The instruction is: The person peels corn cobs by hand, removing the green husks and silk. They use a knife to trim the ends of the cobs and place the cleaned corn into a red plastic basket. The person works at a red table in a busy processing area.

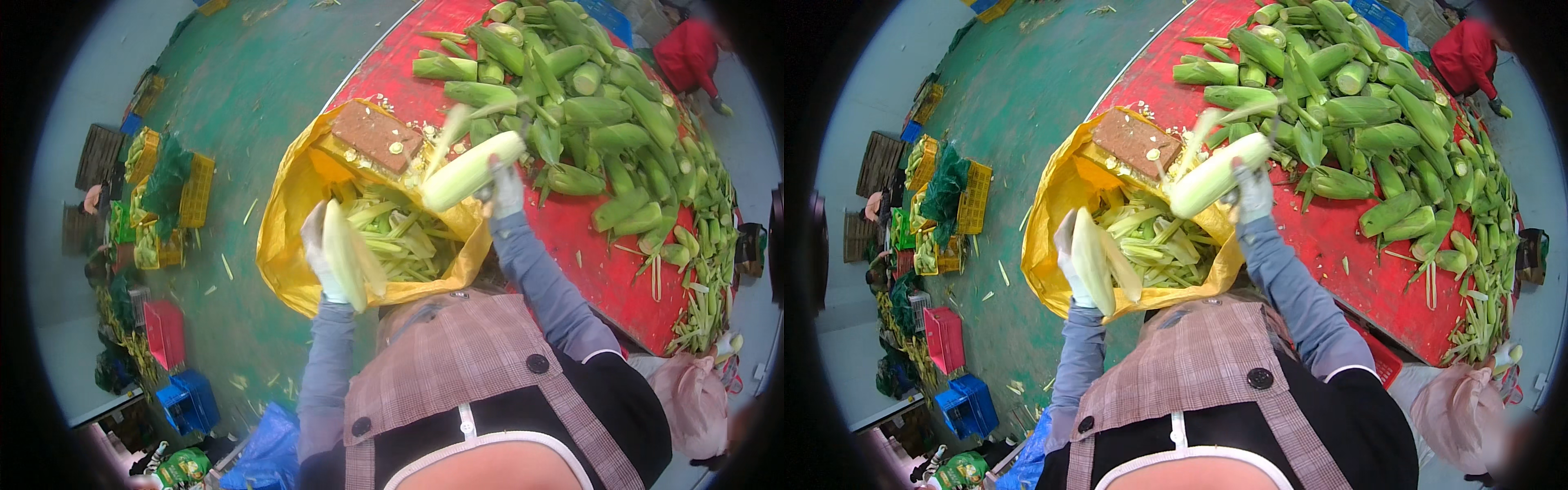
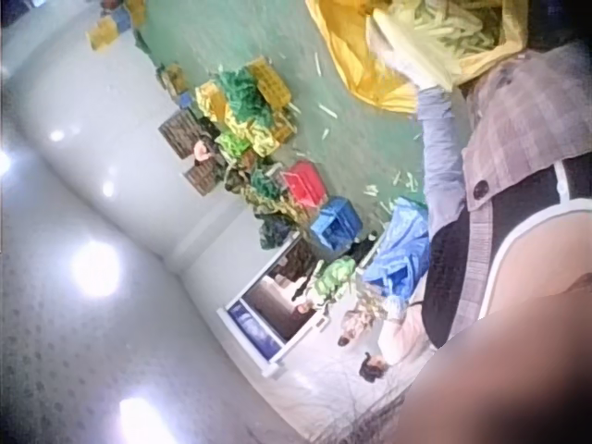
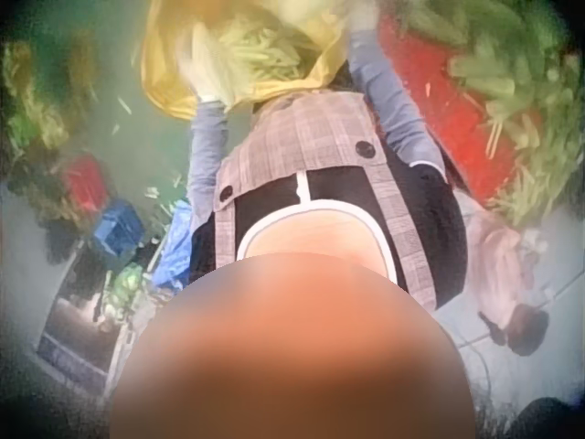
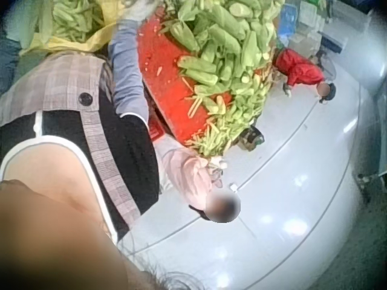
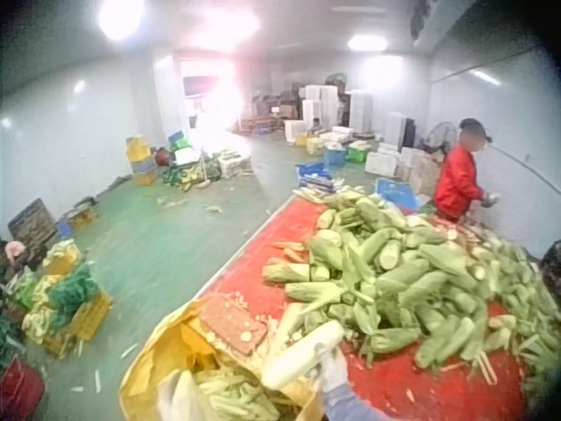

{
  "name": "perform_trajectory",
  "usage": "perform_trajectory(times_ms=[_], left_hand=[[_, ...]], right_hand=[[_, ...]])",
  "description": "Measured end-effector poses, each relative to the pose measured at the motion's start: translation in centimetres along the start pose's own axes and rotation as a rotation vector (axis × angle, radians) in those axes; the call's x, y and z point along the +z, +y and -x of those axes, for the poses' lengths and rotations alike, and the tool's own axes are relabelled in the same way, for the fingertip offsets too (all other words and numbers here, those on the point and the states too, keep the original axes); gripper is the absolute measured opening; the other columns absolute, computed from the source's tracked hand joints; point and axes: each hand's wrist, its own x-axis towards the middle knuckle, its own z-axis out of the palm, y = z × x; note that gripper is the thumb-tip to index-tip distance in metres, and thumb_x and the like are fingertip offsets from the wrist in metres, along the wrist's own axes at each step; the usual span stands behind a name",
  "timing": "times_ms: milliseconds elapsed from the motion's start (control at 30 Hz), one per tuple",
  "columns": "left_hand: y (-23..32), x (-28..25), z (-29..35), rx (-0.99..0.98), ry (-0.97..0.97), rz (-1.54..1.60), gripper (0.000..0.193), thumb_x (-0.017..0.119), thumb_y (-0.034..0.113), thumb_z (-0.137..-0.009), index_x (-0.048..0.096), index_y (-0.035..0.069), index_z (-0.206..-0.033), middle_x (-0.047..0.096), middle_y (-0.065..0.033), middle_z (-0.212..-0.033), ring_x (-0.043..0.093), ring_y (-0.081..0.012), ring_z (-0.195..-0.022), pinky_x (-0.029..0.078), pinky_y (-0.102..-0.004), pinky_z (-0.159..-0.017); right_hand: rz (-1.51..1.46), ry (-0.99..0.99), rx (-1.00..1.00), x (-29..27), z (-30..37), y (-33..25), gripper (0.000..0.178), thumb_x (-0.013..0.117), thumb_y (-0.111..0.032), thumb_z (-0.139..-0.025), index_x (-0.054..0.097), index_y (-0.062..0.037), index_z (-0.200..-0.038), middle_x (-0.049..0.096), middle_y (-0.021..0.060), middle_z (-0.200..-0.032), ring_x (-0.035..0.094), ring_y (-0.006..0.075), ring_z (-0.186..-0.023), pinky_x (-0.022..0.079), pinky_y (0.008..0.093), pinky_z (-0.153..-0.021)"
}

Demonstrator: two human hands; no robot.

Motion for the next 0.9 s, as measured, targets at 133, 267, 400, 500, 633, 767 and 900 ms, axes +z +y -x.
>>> perform_trajectory(times_ms=[133,267,400,500,633,767,900], left_hand=[[2.7,4.6,1.0,0.491,-0.469,-0.26,0.048,0.063,0.002,-0.084,0.053,-0.005,-0.131,0.06,-0.0207,-0.125,0.057,-0.0321,-0.117,0.043,-0.0369,-0.103],[-2.2,4.8,0.5,0.52,-0.52,-0.439,0.066,0.068,0.022,-0.085,0.043,0.0,-0.141,0.058,-0.0178,-0.127,0.055,-0.0339,-0.117,0.04,-0.0406,-0.103],[-4.1,2.7,0.6,0.524,-0.646,-0.599,0.076,0.069,0.051,-0.083,0.048,0.002,-0.136,0.063,-0.018,-0.113,0.061,-0.0345,-0.098,0.047,-0.0404,-0.087],[-2.7,3.0,1.4,0.263,-0.682,-0.422,0.064,0.068,0.055,-0.083,0.058,0.004,-0.121,0.066,-0.0167,-0.091,0.066,-0.0331,-0.079,0.051,-0.0366,-0.069],[-0.9,2.8,1.6,0.285,-0.626,-0.547,0.046,0.064,0.045,-0.093,0.066,-0.001,-0.086,0.062,-0.0054,-0.066,0.059,-0.0174,-0.065,0.046,-0.0317,-0.062],[-0.7,0.0,1.1,0.106,-0.545,-0.341,0.029,0.067,0.028,-0.09,0.065,0.001,-0.1,0.068,-0.011,-0.084,0.064,-0.0279,-0.079,0.051,-0.0364,-0.074],[-3.3,1.3,1.0,0.454,-0.32,-0.793,0.081,0.082,0.017,-0.067,0.045,0.009,-0.139,0.046,-0.0184,-0.139,0.042,-0.0318,-0.131,0.038,-0.0453,-0.109]], right_hand=[[0.396,-0.175,-0.088,3.8,5.2,-0.4,0.056,0.085,-0.026,-0.075,0.058,-0.0011,-0.117,0.067,0.009,-0.097,0.065,0.0152,-0.079,0.055,0.0304,-0.065],[0.405,-0.245,-0.221,3.8,6.2,-0.5,0.062,0.087,-0.025,-0.073,0.056,-0.0019,-0.122,0.067,0.0066,-0.098,0.065,0.0171,-0.086,0.054,0.0321,-0.071],[0.121,-0.242,-0.046,3.7,6.3,-2.1,0.06,0.085,-0.027,-0.077,0.055,-0.0009,-0.122,0.066,0.0043,-0.092,0.061,0.0106,-0.065,0.048,0.0239,-0.052],[0.049,-0.252,0.065,1.3,4.4,-0.9,0.063,0.08,-0.039,-0.081,0.053,-0.0012,-0.123,0.065,0.0078,-0.096,0.063,0.0132,-0.064,0.049,0.0241,-0.047],[-0.101,-0.246,0.199,0.8,4.1,-1.2,0.064,0.075,-0.05,-0.082,0.053,-0.0045,-0.122,0.064,0.0072,-0.091,0.064,0.0138,-0.067,0.051,0.0252,-0.047],[-0.425,-0.042,0.456,0.9,3.7,-0.3,0.065,0.075,-0.052,-0.081,0.053,-0.0081,-0.123,0.064,0.0062,-0.093,0.065,0.016,-0.068,0.053,0.0275,-0.051],[-0.457,0.119,0.54,2.7,4.7,0.3,0.069,0.075,-0.058,-0.078,0.052,-0.0151,-0.126,0.066,0.0102,-0.107,0.07,0.0238,-0.081,0.062,0.0331,-0.066]])
